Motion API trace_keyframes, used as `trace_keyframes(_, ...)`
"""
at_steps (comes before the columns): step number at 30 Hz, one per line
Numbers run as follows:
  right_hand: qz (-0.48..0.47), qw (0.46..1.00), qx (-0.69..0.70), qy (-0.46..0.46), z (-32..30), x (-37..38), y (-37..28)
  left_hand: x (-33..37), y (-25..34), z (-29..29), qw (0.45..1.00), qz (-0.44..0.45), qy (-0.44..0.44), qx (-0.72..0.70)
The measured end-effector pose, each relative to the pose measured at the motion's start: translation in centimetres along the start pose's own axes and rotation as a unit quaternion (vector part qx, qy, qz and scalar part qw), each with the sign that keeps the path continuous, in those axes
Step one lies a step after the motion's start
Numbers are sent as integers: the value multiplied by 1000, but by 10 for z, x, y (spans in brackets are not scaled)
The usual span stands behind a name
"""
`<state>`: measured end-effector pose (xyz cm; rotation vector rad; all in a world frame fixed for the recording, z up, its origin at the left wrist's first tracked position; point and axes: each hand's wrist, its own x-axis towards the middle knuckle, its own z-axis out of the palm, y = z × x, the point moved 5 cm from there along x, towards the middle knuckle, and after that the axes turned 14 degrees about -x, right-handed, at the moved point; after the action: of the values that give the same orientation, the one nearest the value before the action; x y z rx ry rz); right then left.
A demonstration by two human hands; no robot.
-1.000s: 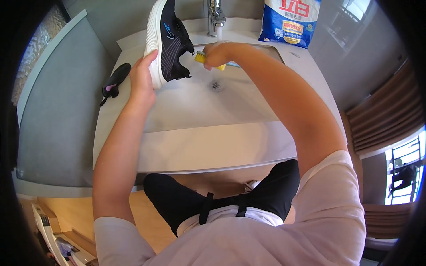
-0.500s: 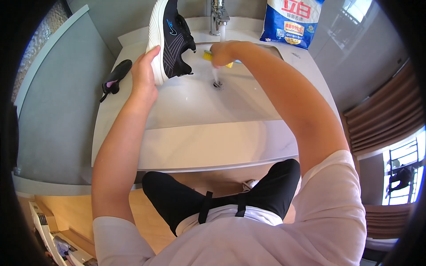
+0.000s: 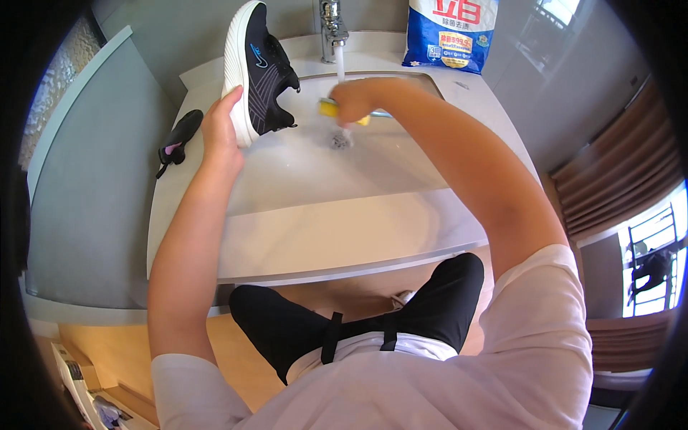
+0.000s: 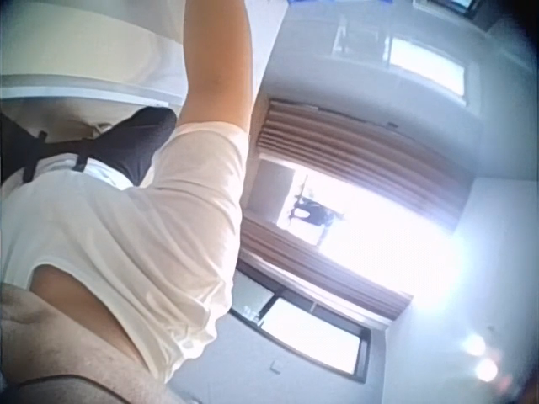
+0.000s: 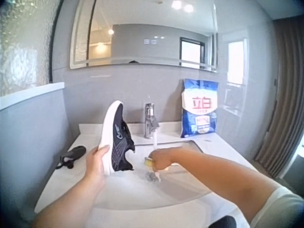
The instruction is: The person washes a shoe in a sink. They rinse the shoe under water, scrub the outer surface with a brush, and apply detergent from a bag.
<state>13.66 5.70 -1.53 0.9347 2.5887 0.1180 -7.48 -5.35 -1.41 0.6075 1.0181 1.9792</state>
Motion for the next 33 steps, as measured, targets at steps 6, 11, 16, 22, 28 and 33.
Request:
trace_keyframes(6,-1,997,-54,48,-7,5,-8,-1,2,1,1000,-10,-1,-5)
trace_keyframes(11,16,991,135,1,-4,-19,27,-8,3,6,1000,-10,0,-1)
trace_keyframes(16,84,991,90,61,-22,-40,30,-5,3,5,1000,-6,-6,10)
trace_keyframes(22,86,989,50,110,-43,-55,16,-5,2,2,1000,-3,-4,16)
trace_keyframes(28,95,933,-51,343,-90,-74,30,-4,2,3,1000,7,-11,6)
trace_keyframes(33,46,827,-74,556,-155,-81,42,-2,1,5,1000,-1,-9,25)
